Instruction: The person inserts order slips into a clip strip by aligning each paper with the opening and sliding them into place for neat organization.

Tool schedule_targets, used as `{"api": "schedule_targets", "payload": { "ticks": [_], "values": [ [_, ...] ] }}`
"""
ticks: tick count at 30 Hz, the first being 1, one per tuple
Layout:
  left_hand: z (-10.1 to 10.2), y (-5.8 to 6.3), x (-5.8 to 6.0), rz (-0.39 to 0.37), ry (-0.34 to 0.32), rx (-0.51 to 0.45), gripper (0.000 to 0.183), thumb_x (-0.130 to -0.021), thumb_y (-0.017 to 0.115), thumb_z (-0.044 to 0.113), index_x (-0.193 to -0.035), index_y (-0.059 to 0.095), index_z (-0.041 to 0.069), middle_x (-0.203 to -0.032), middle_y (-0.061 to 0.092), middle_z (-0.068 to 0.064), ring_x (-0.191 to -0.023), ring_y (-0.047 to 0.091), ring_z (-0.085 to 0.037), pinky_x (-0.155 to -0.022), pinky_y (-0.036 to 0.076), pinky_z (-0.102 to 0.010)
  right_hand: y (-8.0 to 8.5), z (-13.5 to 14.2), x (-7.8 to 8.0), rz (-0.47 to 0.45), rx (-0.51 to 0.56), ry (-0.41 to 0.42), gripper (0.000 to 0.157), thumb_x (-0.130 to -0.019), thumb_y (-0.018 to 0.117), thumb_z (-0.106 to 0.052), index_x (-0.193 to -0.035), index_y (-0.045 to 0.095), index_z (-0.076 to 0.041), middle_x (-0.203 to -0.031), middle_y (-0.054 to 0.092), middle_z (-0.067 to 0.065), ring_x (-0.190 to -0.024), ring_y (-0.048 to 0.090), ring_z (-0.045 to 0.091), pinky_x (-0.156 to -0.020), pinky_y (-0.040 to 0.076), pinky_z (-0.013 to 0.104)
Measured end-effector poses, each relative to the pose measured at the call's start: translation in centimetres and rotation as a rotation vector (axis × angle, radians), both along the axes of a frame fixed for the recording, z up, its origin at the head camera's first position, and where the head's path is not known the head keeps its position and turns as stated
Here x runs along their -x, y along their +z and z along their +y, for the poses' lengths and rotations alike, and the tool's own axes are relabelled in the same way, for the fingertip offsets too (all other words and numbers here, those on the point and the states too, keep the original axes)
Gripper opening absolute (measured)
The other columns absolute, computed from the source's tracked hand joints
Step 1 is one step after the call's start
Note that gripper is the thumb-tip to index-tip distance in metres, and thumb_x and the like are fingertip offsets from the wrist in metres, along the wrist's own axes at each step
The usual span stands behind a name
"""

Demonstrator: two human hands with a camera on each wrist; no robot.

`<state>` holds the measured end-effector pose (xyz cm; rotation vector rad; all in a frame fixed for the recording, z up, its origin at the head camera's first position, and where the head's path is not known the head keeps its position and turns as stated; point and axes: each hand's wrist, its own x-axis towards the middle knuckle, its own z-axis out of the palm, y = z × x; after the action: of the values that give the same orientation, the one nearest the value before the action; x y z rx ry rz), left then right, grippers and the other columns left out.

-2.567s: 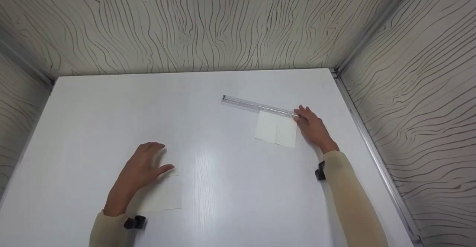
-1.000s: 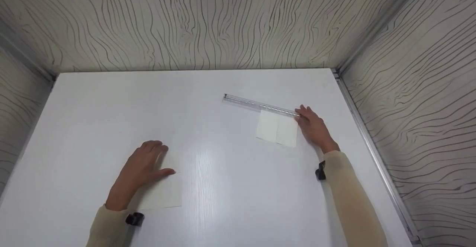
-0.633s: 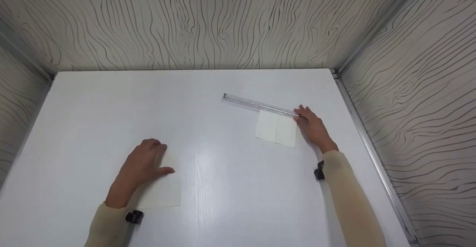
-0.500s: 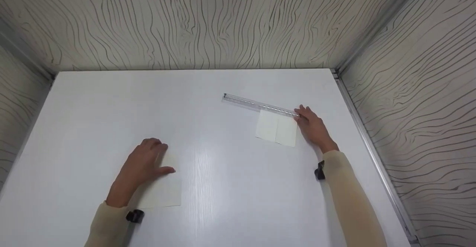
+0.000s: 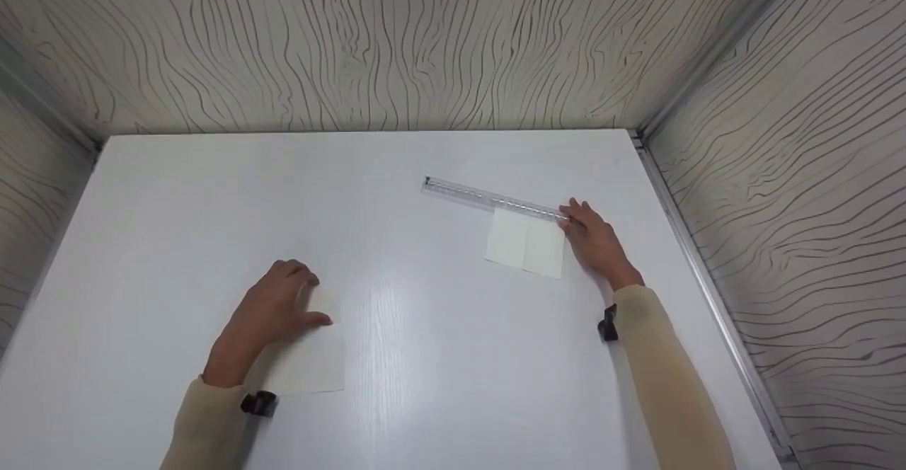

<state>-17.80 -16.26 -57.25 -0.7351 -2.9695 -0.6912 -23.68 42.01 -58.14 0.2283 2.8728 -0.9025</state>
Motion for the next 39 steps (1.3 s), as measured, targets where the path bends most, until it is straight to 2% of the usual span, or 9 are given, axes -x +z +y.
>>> {"api": "schedule_targets", "payload": {
  "ticks": [9, 18, 23, 32, 39],
  "values": [
    [-0.08, 0.13, 0.58, -0.089, 0.016, 0.010, 0.059, -0.073, 0.096, 0.036, -0.113, 0.070, 0.001, -0.123, 0.066, -0.013, -0.121, 0.057, -0.034, -0.100, 0.055, -0.049, 0.03, -0.02, 0.05, 0.006, -0.005, 0.014, 0.060, -0.109, 0.044, -0.055, -0.161, 0.042, -0.026, -0.177, 0.022, -0.002, -0.167, 0.008, 0.029, -0.133, 0.009, 0.058],
    [0.17, 0.17, 0.65, -0.094, 0.032, 0.001, 0.060, -0.074, 0.096, 0.034, -0.116, 0.069, 0.000, -0.121, 0.066, -0.014, -0.120, 0.057, -0.034, -0.100, 0.055, -0.048, 0.12, 0.12, 0.16, 0.005, 0.001, 0.012, 0.060, -0.109, 0.044, -0.054, -0.161, 0.042, -0.025, -0.177, 0.022, -0.003, -0.167, 0.008, 0.029, -0.133, 0.008, 0.059],
    [0.14, 0.08, 0.50, -0.135, 0.057, -0.011, 0.062, -0.075, 0.096, 0.034, -0.119, 0.068, -0.001, -0.124, 0.065, -0.016, -0.122, 0.057, -0.035, -0.104, 0.054, -0.050, 0.15, -0.03, 0.13, 0.003, 0.006, 0.008, 0.060, -0.109, 0.044, -0.055, -0.161, 0.042, -0.026, -0.177, 0.022, -0.003, -0.167, 0.008, 0.029, -0.133, 0.009, 0.059],
    [0.28, -0.05, 0.26, -0.154, 0.074, -0.041, 0.064, -0.075, 0.095, 0.032, -0.121, 0.066, -0.001, -0.119, 0.067, -0.016, -0.112, 0.060, -0.032, -0.100, 0.054, -0.050, 0.09, 0.06, 0.13, 0.005, 0.015, 0.010, 0.059, -0.109, 0.045, -0.054, -0.161, 0.043, -0.026, -0.177, 0.022, -0.003, -0.167, 0.008, 0.029, -0.133, 0.009, 0.058],
    [0.16, -0.10, 0.61, -0.176, 0.066, -0.067, 0.059, -0.080, 0.092, 0.028, -0.126, 0.068, 0.000, -0.124, 0.067, -0.014, -0.121, 0.058, -0.034, -0.105, 0.051, -0.051, 0.18, 0.05, 0.08, 0.002, 0.004, 0.013, 0.060, -0.109, 0.043, -0.055, -0.162, 0.041, -0.027, -0.177, 0.021, -0.003, -0.167, 0.008, 0.029, -0.133, 0.009, 0.060]
  ]
}}
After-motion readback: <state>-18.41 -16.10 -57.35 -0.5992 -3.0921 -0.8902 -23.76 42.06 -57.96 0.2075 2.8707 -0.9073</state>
